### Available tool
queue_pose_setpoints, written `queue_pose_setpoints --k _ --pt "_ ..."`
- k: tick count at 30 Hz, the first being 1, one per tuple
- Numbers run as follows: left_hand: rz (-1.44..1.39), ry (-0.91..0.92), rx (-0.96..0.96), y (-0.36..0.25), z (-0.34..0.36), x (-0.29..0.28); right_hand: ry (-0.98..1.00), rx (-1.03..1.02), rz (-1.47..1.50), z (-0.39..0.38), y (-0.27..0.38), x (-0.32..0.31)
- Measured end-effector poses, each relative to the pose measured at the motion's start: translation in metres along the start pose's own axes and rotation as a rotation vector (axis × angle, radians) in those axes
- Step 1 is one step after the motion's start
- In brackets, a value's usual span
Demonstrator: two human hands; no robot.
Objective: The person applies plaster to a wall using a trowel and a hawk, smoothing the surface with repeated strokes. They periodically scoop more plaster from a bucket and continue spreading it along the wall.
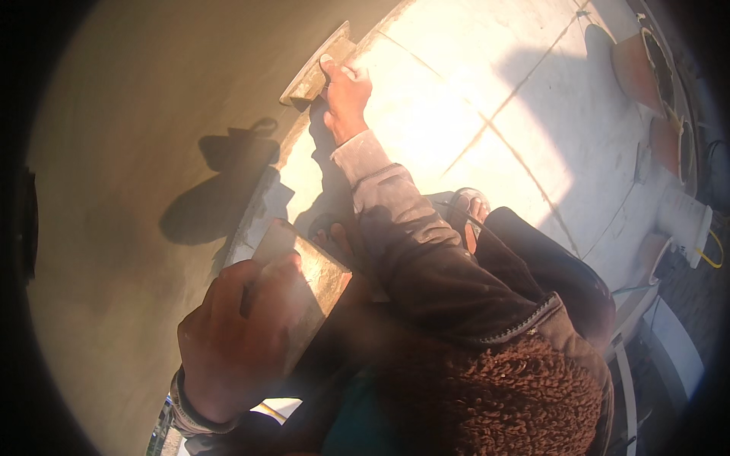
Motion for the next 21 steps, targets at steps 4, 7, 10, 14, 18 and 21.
queue_pose_setpoints --k 4,7,10,14,18,21 --pt "0.094 -0.029 0.034 -0.002 0.0 0.001 0.151 -0.028 0.145 -0.03 0.03 0.021" --pt "0.012 -0.005 -0.005 -0.004 0.004 -0.01 0.217 -0.175 0.311 -0.04 0.072 0.013" --pt "-0.022 -0.044 0.029 -0.011 0.004 -0.016 0.154 -0.245 0.295 -0.007 0.097 -0.034" --pt "-0.012 0.035 -0.001 -0.015 0.002 -0.02 0.213 -0.298 0.291 0.038 0.119 -0.057" --pt "0.018 0.051 0.008 -0.011 -0.009 -0.023 0.418 -0.741 -0.108 0.084 0.168 -0.026" --pt "0.003 0.02 0.019 -0.009 -0.014 -0.017 0.473 -0.788 -0.183 0.103 0.197 -0.014"
Point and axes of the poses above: each hand's wrist, its own z-axis towards the middle knuckle, its own x-axis out of the palm, y = z × x, the point moved 7 cm from there along z, towards the middle knuckle, and after that the axes turned 8 degrees about z, right-handed, at the moved point
